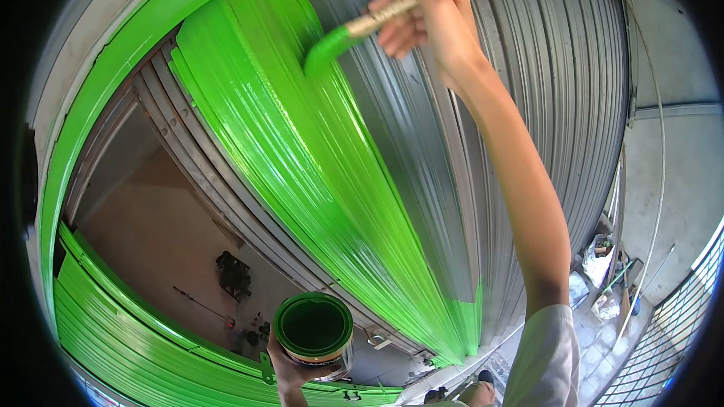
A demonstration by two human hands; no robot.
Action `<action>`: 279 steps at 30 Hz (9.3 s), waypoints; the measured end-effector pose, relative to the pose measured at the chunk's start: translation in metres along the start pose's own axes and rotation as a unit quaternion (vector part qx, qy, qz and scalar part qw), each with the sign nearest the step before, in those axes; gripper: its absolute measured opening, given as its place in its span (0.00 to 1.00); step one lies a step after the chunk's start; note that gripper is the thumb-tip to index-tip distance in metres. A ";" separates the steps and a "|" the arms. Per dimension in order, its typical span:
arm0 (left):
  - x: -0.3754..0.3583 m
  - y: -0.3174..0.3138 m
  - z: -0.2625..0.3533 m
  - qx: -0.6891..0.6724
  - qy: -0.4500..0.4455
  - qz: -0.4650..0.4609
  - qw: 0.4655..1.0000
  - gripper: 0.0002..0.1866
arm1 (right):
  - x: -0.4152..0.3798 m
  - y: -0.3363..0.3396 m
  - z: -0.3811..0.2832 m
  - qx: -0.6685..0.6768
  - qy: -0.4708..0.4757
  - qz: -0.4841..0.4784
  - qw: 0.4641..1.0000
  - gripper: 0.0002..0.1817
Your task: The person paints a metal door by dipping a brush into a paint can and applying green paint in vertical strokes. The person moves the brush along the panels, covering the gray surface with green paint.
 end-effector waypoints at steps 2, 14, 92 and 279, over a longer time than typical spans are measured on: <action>0.001 0.000 0.003 0.008 -0.008 0.000 1.000 0.54 | 0.012 0.002 -0.008 0.030 0.038 0.017 0.999 0.24; -0.008 0.011 -0.028 -0.077 0.060 -0.018 0.995 0.53 | -0.034 -0.012 0.022 0.079 0.017 -0.038 0.996 0.21; -0.026 0.028 -0.048 -0.143 0.095 0.023 0.985 0.54 | -0.065 -0.106 -0.051 -0.494 0.552 0.133 0.658 0.13; -0.041 0.021 -0.068 -0.155 0.123 0.002 0.980 0.56 | -0.197 -0.080 0.019 -0.527 0.314 -0.298 0.731 0.11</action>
Point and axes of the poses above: each hand's wrist, its own x-axis towards the middle knuckle, its own y-axis out of the back of the hand, z = x × y, the point moved 10 cm from there along x, towards the middle knuckle
